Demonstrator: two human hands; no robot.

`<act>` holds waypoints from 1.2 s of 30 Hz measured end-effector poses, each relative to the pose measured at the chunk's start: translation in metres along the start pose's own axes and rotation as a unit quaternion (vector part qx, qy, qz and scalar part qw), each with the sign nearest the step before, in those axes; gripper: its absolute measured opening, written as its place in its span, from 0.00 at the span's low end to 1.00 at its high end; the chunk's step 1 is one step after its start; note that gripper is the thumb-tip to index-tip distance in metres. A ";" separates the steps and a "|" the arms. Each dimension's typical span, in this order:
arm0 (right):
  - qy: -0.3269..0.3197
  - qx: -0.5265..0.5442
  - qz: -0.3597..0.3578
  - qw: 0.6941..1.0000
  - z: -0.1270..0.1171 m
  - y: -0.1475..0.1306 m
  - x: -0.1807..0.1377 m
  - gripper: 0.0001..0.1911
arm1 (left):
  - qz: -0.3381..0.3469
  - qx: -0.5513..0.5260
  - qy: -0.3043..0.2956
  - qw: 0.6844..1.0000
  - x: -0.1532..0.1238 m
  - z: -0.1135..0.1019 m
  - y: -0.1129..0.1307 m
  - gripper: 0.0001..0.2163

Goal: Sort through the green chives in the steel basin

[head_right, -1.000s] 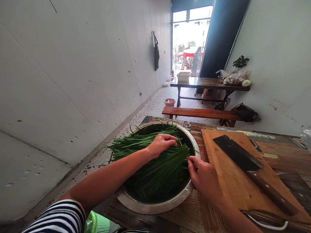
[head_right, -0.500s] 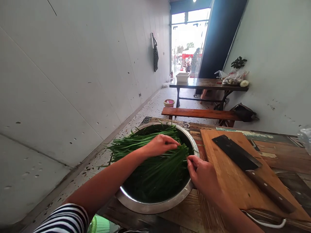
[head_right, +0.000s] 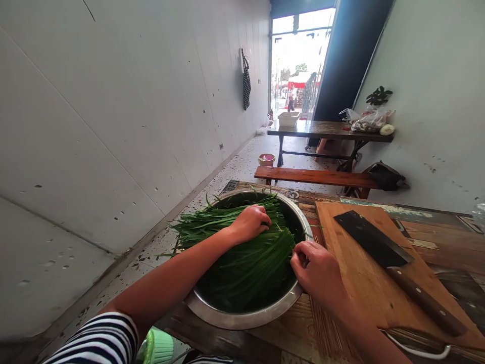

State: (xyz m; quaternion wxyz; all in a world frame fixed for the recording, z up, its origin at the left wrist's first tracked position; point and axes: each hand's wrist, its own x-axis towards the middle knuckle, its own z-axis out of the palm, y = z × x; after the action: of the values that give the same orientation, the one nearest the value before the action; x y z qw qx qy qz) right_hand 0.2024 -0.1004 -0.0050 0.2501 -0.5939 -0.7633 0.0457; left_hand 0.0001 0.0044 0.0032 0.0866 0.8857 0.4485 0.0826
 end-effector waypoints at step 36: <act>0.027 0.109 0.021 0.993 0.018 0.007 0.013 0.15 | -0.148 -0.363 0.094 0.915 0.006 0.012 0.001 0.10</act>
State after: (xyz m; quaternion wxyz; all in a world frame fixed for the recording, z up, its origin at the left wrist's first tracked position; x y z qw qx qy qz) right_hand 0.1990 -0.0819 -0.0189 0.3328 -0.5797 -0.7344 0.1176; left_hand 0.0067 0.0077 -0.0083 0.3709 0.7048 0.5198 0.3089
